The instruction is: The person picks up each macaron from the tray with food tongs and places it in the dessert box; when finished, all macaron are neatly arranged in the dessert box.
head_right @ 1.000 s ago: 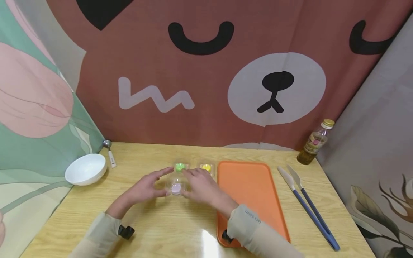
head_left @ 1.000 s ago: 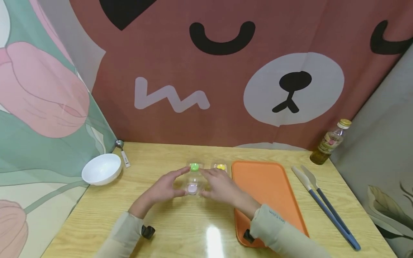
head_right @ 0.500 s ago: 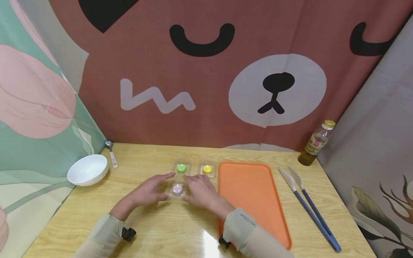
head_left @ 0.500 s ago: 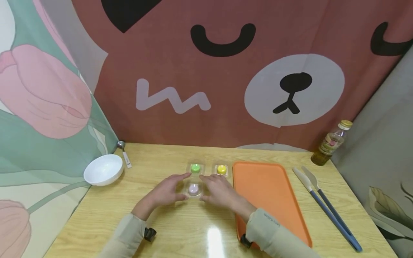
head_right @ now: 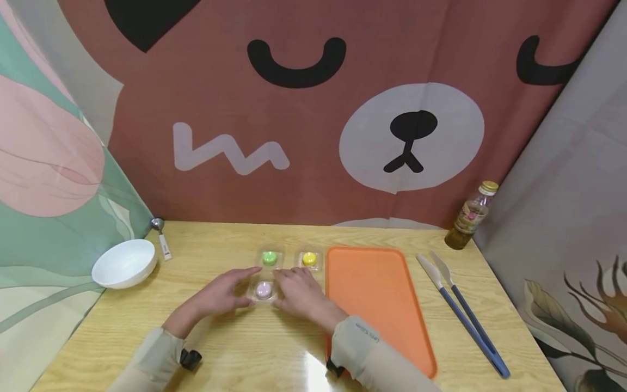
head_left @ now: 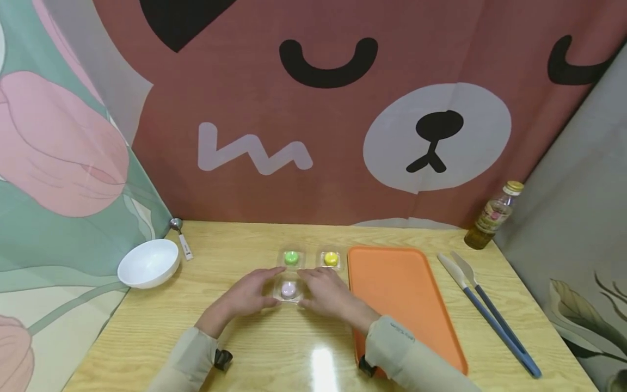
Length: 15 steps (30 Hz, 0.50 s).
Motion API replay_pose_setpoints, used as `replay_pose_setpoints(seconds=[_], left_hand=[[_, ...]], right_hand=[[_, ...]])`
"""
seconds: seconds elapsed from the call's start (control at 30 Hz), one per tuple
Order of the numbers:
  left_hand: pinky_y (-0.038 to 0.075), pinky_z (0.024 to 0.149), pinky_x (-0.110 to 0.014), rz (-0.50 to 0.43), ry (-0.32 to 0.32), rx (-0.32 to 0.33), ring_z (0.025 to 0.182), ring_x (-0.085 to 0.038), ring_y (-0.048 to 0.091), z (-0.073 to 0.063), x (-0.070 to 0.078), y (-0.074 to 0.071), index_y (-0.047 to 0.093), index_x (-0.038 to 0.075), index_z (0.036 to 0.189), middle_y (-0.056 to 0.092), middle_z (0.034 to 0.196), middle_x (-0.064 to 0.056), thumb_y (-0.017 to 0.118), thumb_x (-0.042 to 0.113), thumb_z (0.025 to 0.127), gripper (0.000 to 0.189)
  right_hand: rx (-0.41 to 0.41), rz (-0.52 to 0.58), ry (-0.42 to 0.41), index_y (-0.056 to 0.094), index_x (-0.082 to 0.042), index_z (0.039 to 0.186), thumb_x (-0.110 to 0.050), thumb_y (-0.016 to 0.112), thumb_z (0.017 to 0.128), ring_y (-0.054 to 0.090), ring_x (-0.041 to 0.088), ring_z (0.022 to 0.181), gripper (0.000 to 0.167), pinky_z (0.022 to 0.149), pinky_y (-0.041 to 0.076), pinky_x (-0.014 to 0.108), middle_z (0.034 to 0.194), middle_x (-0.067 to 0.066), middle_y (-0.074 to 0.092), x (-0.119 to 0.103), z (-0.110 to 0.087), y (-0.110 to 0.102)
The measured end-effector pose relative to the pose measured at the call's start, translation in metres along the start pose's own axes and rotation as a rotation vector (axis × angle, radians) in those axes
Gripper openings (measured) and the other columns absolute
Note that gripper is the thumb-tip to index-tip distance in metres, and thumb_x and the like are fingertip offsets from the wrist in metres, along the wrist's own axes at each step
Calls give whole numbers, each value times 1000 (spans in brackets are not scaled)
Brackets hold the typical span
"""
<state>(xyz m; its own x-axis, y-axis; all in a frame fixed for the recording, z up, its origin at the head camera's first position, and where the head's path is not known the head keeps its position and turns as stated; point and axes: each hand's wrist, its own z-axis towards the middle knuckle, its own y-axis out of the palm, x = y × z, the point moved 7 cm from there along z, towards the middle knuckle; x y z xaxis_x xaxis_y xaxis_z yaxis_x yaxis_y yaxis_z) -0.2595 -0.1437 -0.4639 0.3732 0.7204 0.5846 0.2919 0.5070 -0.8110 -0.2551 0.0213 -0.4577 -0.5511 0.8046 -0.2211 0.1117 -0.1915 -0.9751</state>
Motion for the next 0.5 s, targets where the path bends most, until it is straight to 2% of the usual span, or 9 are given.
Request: replay_pose_setpoints(seconds=[0.23, 0.37, 0.5], left_hand=[[37, 118, -55, -15, -33, -19, 141, -36, 48, 1, -8, 3, 44, 14, 154, 52, 152, -14, 81, 22, 85, 79], [38, 117, -56, -54, -60, -29, 141, -38, 49, 1, -11, 4, 46, 14, 153, 52, 152, -16, 81, 22, 85, 77], [40, 116, -54, -80, -79, -39, 138, -36, 52, 2, -14, 5, 47, 16, 153, 52, 152, -16, 82, 24, 85, 76]], right_hand=[[3, 18, -6, 54, -8, 146, -39, 77, 88, 57, 29, 133, 69, 120, 37, 48, 144, 7, 61, -2, 2, -2], [-3, 26, -5, 56, -7, 144, -37, 78, 88, 59, 30, 131, 67, 118, 40, 45, 142, 7, 63, -2, 5, -1], [13, 40, -3, 60, -5, 139, -36, 83, 83, 63, 30, 124, 68, 113, 46, 43, 132, 9, 69, -2, 9, -3]])
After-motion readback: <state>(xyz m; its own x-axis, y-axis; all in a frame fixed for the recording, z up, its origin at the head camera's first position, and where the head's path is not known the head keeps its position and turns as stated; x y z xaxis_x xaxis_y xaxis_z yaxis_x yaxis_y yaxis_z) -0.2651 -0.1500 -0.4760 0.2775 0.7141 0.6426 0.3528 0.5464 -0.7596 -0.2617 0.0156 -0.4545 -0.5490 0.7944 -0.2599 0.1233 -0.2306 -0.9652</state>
